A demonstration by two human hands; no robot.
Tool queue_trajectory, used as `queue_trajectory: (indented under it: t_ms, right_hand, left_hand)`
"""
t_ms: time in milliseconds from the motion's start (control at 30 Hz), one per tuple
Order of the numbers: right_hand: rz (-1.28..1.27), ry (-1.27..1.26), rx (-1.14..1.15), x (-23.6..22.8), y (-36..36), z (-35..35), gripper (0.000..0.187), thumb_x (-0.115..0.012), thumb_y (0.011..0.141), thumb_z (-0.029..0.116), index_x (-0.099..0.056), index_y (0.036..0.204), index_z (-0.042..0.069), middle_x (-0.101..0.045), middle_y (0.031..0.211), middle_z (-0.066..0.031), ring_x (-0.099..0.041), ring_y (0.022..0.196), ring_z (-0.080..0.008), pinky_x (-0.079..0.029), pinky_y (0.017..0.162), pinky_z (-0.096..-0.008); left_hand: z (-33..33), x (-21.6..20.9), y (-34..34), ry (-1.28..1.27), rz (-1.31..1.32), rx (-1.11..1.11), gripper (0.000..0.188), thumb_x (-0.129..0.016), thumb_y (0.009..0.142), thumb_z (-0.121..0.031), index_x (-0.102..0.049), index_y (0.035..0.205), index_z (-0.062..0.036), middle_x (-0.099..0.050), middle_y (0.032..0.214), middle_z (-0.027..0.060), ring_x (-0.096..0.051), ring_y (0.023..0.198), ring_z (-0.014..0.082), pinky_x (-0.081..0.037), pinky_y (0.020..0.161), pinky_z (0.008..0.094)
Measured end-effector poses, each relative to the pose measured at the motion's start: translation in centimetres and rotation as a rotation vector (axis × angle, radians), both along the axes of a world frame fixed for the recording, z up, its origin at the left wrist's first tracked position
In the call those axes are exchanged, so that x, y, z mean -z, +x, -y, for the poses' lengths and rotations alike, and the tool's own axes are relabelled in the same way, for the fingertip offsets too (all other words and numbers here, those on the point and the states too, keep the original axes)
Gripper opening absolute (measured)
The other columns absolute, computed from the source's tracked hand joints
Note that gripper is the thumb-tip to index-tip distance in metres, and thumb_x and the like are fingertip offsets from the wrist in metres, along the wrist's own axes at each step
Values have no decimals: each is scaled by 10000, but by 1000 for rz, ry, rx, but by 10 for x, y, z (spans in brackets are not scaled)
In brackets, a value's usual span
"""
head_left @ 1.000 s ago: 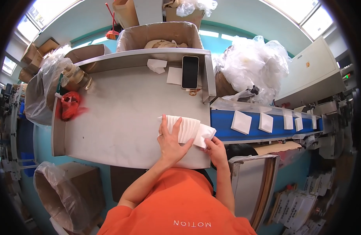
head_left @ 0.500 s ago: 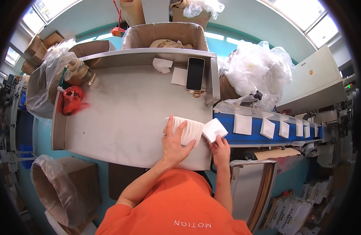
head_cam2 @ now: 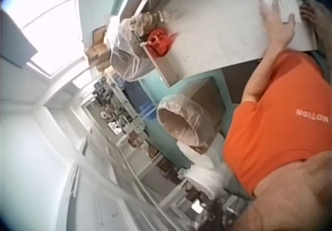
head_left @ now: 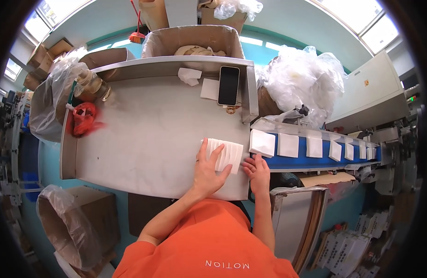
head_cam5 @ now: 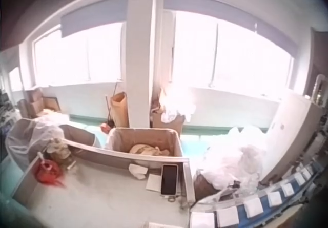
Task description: Transfer stacks of processed paper sheets from a machine to a conveyor belt and check machine controls.
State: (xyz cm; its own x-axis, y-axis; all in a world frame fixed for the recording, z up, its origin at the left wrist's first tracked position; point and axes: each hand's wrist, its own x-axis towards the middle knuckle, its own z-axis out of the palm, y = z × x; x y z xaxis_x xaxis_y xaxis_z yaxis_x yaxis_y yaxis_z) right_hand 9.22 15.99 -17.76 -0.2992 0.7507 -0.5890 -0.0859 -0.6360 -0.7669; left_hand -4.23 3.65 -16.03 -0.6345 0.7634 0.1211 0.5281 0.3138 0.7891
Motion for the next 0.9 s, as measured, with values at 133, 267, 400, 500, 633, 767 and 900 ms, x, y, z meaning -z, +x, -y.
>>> queue_trajectory:
  t_ms: [133, 267, 400, 500, 633, 767, 900]
  right_hand:
    - [115, 368, -370, -4, -10, 17, 355, -632, 956, 293, -571, 1143, -2, -614, 908, -21, -528, 726, -62, -445, 625, -206]
    - [-15, 36, -388, 8, 7, 6, 264, -639, 942, 226, -606, 1090, 10, -629, 842, -5, -543, 681, -64, -437, 584, -204]
    - [-3, 9, 50, 10, 5, 2, 334, -573, 985, 308, -583, 1139, 12, -652, 966, -37, -606, 751, -92, -467, 621, -205]
    - [142, 207, -268, 8, -2, 11, 395, -598, 970, 353, -575, 1147, 1, -642, 982, -40, -591, 810, -86, -481, 671, -213]
    - [83, 292, -395, -2, -9, 20, 356, -647, 944, 296, -596, 1124, -6, -629, 891, -14, -526, 708, -53, -423, 597, -190]
    - [-10, 14, -374, 10, 13, 5, 257, -632, 940, 209, -617, 1097, 6, -651, 848, -26, -573, 647, -72, -426, 561, -194]
    - [97, 130, -104, 3, 2, 4, 355, -560, 994, 310, -543, 1161, -3, -650, 1008, -61, -630, 756, -111, -501, 644, -209]
  left_hand:
    - [-3, -3, 8, 37, -54, 14, 682, -769, 755, -268, -489, 1361, -128, -210, 1496, 296, -362, 1284, 489, -397, 1004, 532]
    - [0, 0, 0, 43, -44, -43, 662, -761, 764, -247, -493, 1356, -124, -222, 1492, 297, -365, 1286, 484, -389, 1018, 517]
    - [2, 1, -2, 40, -20, -30, 668, -759, 763, -234, -485, 1362, -124, -235, 1486, 299, -365, 1287, 483, -384, 1024, 515]
    - [0, 3, 3, 38, 156, 51, 703, -763, 768, -228, -451, 1391, -133, -236, 1487, 307, -322, 1332, 474, -320, 1084, 501]
    - [-1, -3, 7, 45, 65, 32, 672, -749, 782, -226, -464, 1386, -145, -243, 1483, 309, -337, 1322, 480, -341, 1069, 507]
    - [2, 2, -1, 49, 64, -14, 659, -741, 792, -229, -466, 1385, -147, -248, 1476, 324, -351, 1311, 497, -365, 1053, 507]
    - [1, 5, -2, 78, 212, 55, 661, -746, 790, -222, -463, 1381, -135, -262, 1461, 327, -368, 1309, 486, -373, 1052, 494]
